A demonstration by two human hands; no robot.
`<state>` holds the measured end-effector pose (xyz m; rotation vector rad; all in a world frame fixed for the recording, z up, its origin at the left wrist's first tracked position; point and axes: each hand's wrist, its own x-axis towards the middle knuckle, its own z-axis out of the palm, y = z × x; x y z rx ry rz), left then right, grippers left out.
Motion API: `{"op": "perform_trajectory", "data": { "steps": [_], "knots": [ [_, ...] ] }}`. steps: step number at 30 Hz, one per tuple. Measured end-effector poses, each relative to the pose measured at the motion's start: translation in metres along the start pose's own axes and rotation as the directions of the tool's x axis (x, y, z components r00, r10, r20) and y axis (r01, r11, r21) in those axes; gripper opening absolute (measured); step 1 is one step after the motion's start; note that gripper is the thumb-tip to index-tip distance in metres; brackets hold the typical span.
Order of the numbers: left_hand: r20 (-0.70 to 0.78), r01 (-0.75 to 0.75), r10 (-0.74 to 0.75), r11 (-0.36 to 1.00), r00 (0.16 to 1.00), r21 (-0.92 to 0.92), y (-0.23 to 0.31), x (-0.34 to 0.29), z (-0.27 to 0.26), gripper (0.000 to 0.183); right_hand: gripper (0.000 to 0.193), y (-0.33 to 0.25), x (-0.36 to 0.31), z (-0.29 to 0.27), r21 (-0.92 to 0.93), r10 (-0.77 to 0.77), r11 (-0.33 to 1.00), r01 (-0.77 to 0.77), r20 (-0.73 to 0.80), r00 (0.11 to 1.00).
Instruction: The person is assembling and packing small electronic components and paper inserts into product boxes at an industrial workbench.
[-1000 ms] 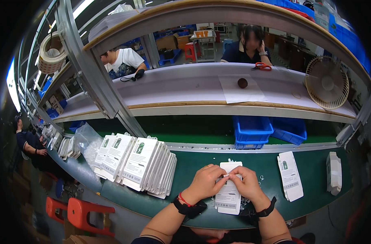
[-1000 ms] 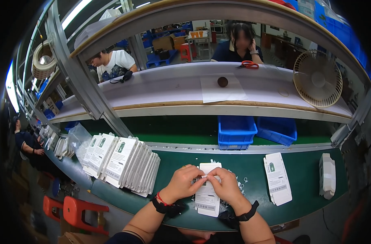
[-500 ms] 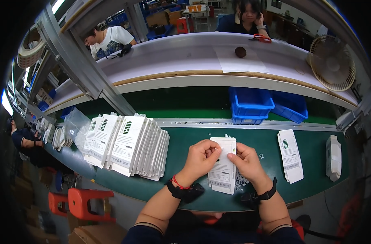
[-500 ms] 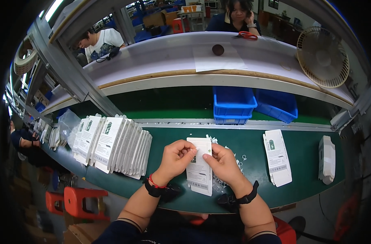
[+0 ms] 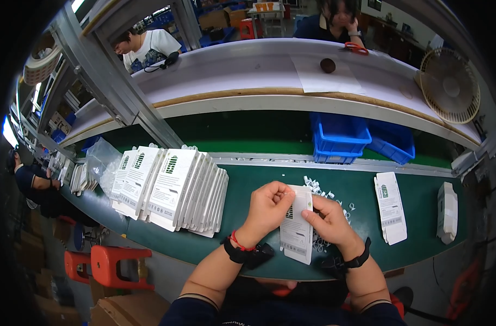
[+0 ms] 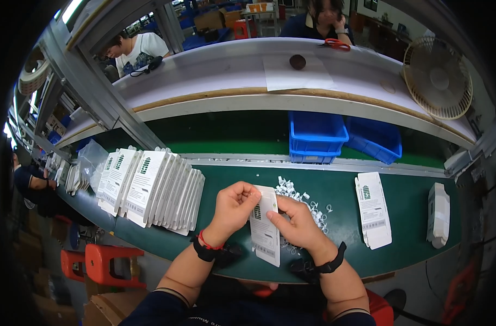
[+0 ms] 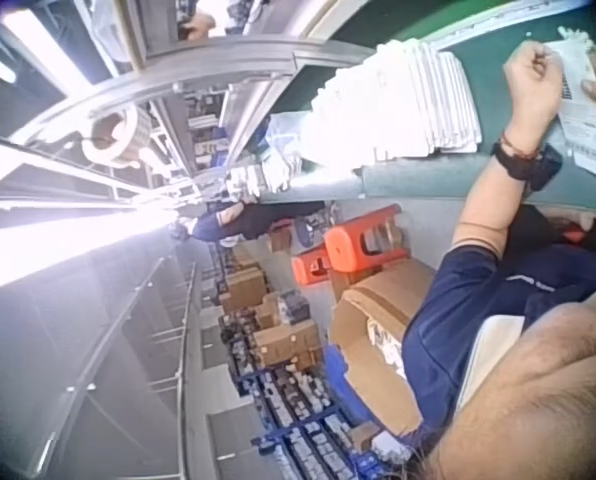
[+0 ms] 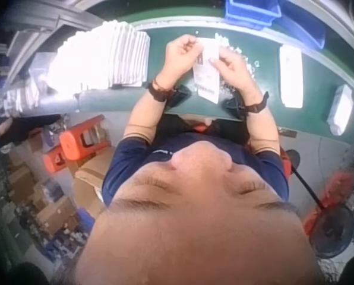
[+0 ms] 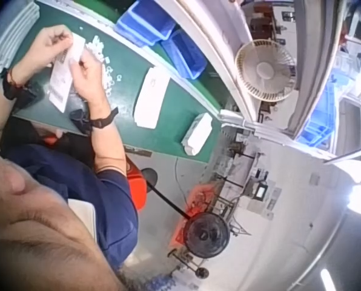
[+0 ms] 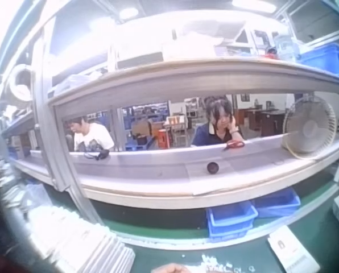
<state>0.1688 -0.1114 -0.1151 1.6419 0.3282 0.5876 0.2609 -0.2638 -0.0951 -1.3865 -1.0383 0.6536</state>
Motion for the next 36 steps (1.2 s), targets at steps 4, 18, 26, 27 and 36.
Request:
{"op": "perform_trajectory", "data": {
  "steps": [4,18,26,27,36],
  "knots": [
    [-0.107,-0.202,0.246,0.929,0.963,0.311,0.008,-0.007,0.009,0.008,0.026,-0.003,-0.003,0.0,-0.173,-0.063,0.983,0.067,0.028,0.998],
    [-0.149,-0.067,0.105,0.969,0.983,0.237,-0.002,-0.007,0.012,0.01,0.024,0.009,-0.005,0.015,-0.213,-0.04,0.977,0.029,-0.045,0.998],
    [-0.047,0.015,-0.005,0.979,0.999,0.204,0.0,-0.002,0.002,0.009,0.028,0.006,-0.001,0.013,-0.218,-0.149,0.964,0.151,0.024,0.989],
    [-0.034,0.001,0.006,0.982,0.999,0.19,-0.003,-0.001,0.001,0.01,0.028,0.006,-0.002,0.012,-0.219,-0.148,0.964,0.15,0.025,0.989],
    [0.238,-0.006,-0.007,0.998,0.971,0.056,0.004,-0.005,0.002,0.009,0.007,0.026,-0.002,0.006,0.438,0.206,0.895,-0.09,-0.225,0.952]
  ]
}}
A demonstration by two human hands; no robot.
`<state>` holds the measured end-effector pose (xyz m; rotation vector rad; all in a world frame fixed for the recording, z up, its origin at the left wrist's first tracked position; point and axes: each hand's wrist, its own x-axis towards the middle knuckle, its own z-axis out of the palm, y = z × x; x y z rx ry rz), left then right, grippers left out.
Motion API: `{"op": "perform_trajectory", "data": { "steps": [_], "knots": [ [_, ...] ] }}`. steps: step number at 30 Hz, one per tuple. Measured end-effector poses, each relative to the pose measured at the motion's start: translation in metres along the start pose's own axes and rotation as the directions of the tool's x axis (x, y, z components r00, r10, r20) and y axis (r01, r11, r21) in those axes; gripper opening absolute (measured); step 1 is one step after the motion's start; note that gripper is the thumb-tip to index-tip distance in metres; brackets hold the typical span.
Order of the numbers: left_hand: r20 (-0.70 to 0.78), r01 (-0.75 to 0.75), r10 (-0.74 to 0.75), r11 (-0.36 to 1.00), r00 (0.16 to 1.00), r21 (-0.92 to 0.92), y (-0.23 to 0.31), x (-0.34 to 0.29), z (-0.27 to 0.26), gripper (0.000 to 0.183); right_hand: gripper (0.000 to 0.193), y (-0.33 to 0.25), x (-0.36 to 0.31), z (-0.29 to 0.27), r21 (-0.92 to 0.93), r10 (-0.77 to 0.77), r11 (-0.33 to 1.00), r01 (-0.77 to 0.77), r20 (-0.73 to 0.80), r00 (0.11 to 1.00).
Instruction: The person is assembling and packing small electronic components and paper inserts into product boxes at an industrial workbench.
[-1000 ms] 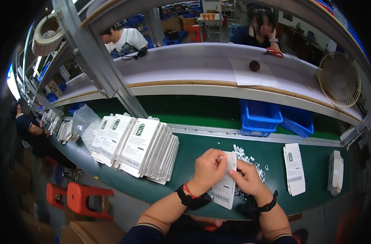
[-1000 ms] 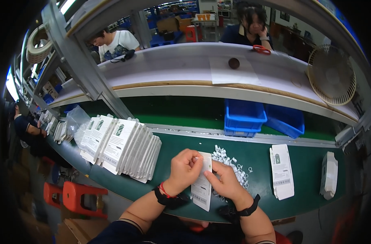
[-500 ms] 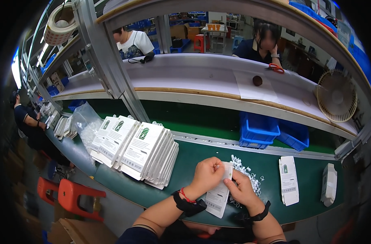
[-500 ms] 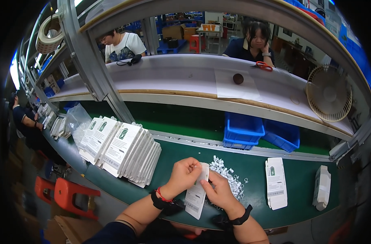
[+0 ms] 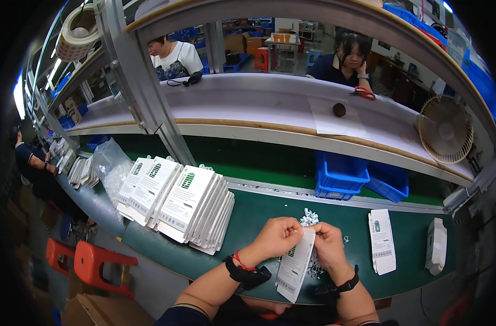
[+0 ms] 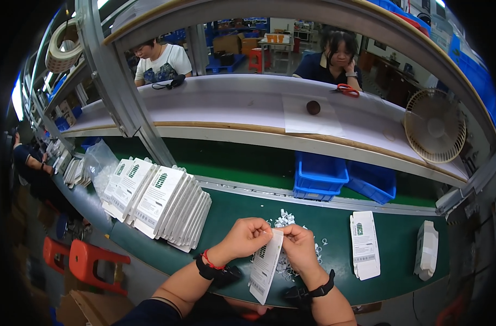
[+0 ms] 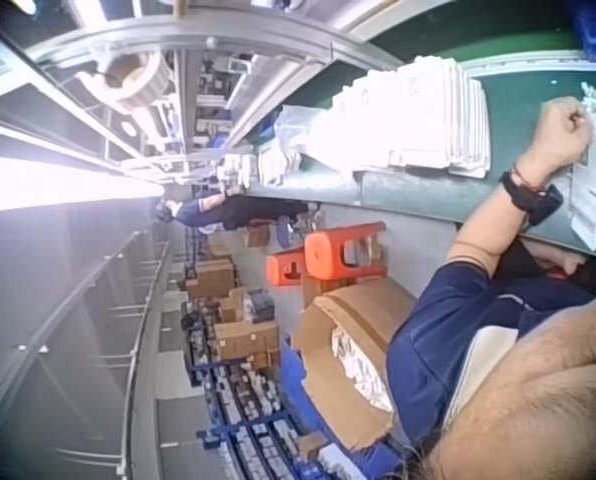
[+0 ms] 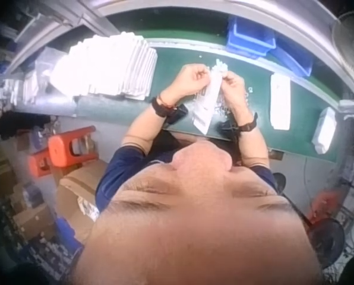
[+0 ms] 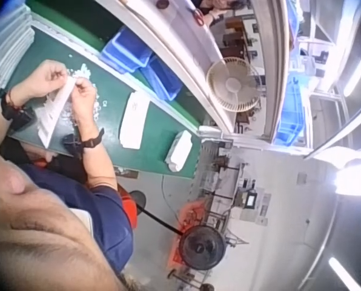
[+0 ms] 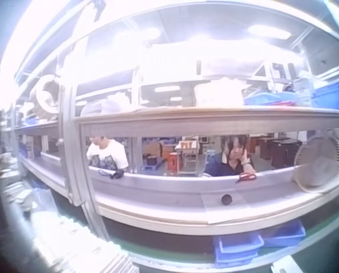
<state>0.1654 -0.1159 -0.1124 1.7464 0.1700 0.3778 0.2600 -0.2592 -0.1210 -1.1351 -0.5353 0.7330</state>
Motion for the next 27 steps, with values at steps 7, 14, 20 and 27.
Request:
{"op": "perform_trajectory", "data": {
  "steps": [7,14,20,27],
  "knots": [
    [0.056,-0.029,0.021,0.988,0.998,0.151,0.009,0.0,0.001,0.01,0.009,-0.003,0.004,-0.005,0.04,-0.008,0.999,0.006,0.038,0.999],
    [-0.002,-0.167,0.17,0.973,0.985,0.159,0.015,0.0,0.005,0.041,0.014,-0.012,0.003,-0.002,0.134,-0.042,0.991,0.03,0.09,0.995],
    [0.23,0.133,-0.07,0.952,0.971,-0.274,0.004,0.003,0.006,0.036,0.013,-0.011,0.005,-0.01,0.048,-0.099,0.994,0.095,0.08,0.992],
    [0.09,0.08,-0.053,0.942,0.995,-0.326,0.001,0.001,0.006,0.023,0.005,-0.01,0.005,-0.008,-0.006,-0.104,0.994,0.105,0.038,0.994]
  ]
}}
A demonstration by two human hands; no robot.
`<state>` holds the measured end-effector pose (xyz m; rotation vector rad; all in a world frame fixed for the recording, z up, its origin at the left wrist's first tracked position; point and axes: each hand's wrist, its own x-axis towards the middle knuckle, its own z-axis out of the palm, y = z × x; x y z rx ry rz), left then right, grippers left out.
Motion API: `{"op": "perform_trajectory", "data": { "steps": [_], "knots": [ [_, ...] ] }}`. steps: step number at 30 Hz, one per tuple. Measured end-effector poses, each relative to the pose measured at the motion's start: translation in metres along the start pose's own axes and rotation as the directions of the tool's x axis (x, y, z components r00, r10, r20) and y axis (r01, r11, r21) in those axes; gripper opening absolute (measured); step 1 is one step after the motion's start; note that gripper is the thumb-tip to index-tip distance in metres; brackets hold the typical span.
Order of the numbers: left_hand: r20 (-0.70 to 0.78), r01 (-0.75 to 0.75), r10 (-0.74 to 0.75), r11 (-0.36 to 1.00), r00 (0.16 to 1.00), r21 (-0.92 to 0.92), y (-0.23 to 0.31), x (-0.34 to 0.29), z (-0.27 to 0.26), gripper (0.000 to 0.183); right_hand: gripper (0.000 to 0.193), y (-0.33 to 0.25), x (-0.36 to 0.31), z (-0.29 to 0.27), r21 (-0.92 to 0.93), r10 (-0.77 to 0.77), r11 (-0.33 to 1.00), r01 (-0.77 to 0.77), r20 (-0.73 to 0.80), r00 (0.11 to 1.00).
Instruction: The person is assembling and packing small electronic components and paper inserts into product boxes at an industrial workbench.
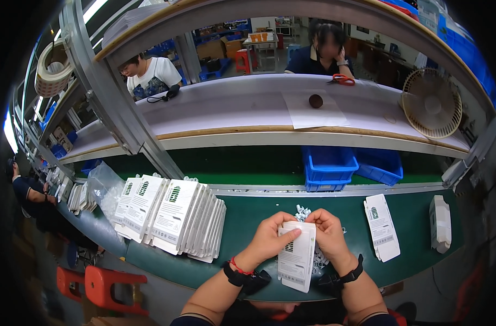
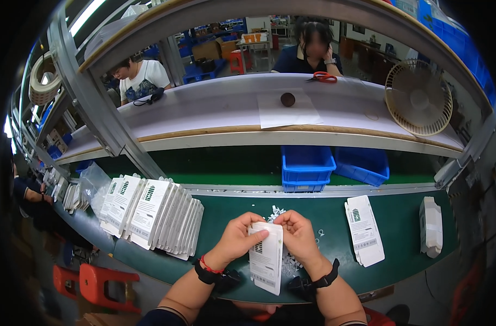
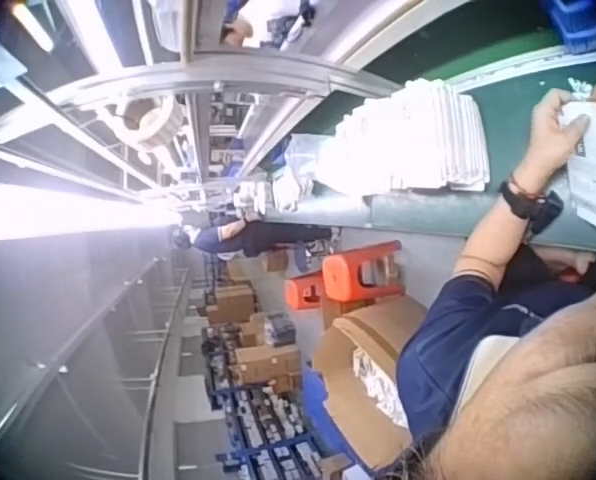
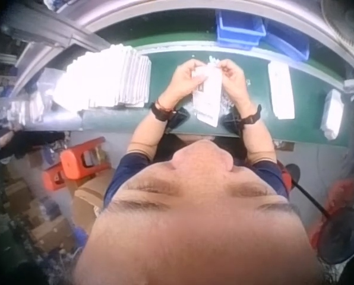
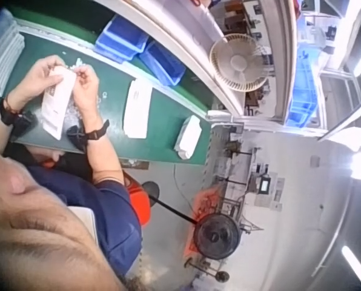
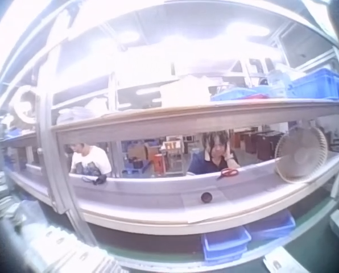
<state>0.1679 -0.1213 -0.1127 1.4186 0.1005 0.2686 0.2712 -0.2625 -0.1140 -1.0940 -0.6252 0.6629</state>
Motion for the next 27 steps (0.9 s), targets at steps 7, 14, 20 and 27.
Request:
{"op": "perform_trajectory", "data": {
  "steps": [7,14,20,27],
  "knots": [
    [-0.367,-0.148,0.142,0.989,0.919,0.01,0.011,0.008,-0.014,0.018,0.019,-0.002,-0.003,-0.003,0.053,0.333,0.937,-0.345,0.16,0.929],
    [-0.336,-0.256,0.257,0.966,0.906,0.05,0.02,0.007,-0.012,0.046,0.022,-0.003,-0.007,0.004,-0.204,0.274,0.951,-0.233,0.206,0.939],
    [-0.166,-0.208,0.159,0.915,0.973,-0.345,0.015,0.004,-0.014,0.049,0.023,-0.015,-0.009,0.009,-0.086,0.172,0.983,-0.161,0.145,0.974],
    [0.376,0.18,0.081,0.773,0.923,-0.608,0.028,-0.002,0.003,0.108,0.026,-0.021,-0.015,0.011,-0.039,0.244,0.969,-0.245,0.331,0.912]
  ]
}}
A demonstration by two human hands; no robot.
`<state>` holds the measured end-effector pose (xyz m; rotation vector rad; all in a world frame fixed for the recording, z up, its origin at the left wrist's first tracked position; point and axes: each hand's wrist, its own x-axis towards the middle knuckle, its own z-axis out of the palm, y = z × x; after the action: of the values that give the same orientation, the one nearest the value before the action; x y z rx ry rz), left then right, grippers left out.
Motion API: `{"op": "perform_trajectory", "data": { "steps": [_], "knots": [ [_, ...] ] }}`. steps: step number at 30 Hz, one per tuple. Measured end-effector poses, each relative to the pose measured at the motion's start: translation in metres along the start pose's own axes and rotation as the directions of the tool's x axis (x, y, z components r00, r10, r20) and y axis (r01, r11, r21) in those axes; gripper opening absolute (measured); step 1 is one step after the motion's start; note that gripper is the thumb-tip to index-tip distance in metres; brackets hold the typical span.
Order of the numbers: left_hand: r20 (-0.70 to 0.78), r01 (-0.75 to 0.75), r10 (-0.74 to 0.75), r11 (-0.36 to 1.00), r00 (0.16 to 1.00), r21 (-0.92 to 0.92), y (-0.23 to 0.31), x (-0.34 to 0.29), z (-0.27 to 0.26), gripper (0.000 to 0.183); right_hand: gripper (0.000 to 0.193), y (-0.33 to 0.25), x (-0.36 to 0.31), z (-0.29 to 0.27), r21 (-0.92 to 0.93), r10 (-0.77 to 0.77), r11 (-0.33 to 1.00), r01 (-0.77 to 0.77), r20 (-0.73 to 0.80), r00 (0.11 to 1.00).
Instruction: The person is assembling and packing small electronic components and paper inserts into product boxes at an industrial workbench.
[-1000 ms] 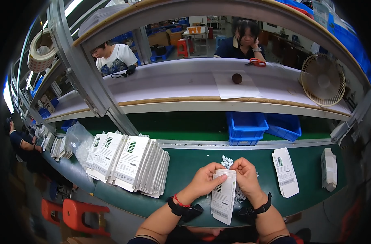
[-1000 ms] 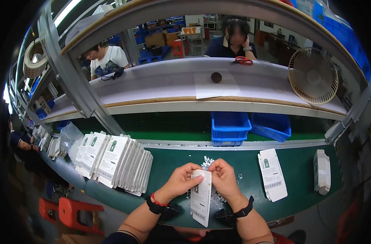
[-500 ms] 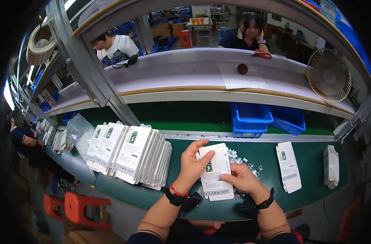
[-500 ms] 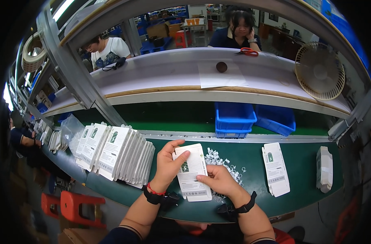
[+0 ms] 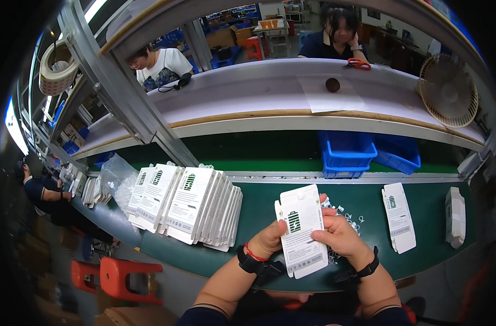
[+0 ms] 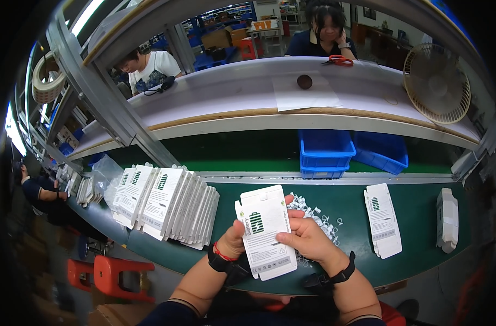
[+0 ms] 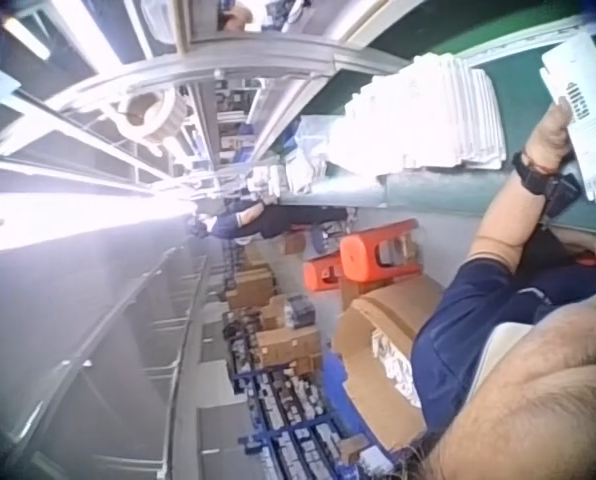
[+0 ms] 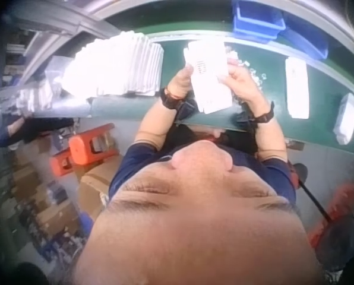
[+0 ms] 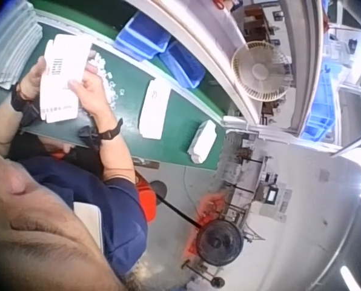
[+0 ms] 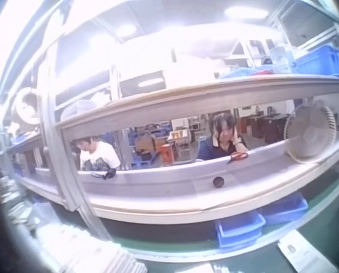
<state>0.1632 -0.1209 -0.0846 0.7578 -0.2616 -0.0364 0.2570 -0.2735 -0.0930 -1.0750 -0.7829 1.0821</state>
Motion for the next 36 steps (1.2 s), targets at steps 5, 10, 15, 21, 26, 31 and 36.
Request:
{"op": "perform_trajectory", "data": {
  "steps": [5,10,15,21,26,31,36],
  "knots": [
    [-0.075,0.019,-0.008,0.989,0.997,0.145,0.003,-0.004,0.004,0.134,0.021,-0.004,0.001,0.01,-0.042,-0.045,0.998,0.045,0.011,0.999],
    [-0.098,-0.08,0.089,0.992,0.991,0.096,-0.001,-0.001,-0.008,0.122,0.013,0.005,0.006,0.003,-0.675,-0.465,0.704,0.221,-0.202,0.862],
    [-0.134,0.06,-0.052,0.997,0.99,0.057,-0.017,-0.009,-0.015,0.102,0.023,-0.013,0.005,0.009,-0.916,-0.802,0.244,0.318,-0.006,0.597],
    [-0.057,0.281,-0.275,0.943,0.96,0.18,-0.027,-0.013,-0.019,0.105,0.038,-0.012,0.003,0.012,-0.892,-0.732,0.252,0.374,0.077,0.677],
    [-0.061,0.289,-0.282,0.94,0.957,0.184,-0.031,-0.011,-0.02,0.096,0.03,-0.014,0.002,0.007,-0.865,-0.712,0.32,0.386,0.049,0.7],
    [-0.085,0.274,-0.261,0.937,0.962,0.216,-0.028,-0.006,-0.011,0.089,0.016,-0.017,0.002,0.01,-0.814,-0.717,0.435,0.384,-0.055,0.695],
    [-0.067,0.233,-0.223,0.935,0.972,0.267,-0.021,-0.001,0.009,0.082,0.014,-0.012,0.0,0.0,-0.836,-0.758,0.315,0.45,0.064,0.649]
  ]
}}
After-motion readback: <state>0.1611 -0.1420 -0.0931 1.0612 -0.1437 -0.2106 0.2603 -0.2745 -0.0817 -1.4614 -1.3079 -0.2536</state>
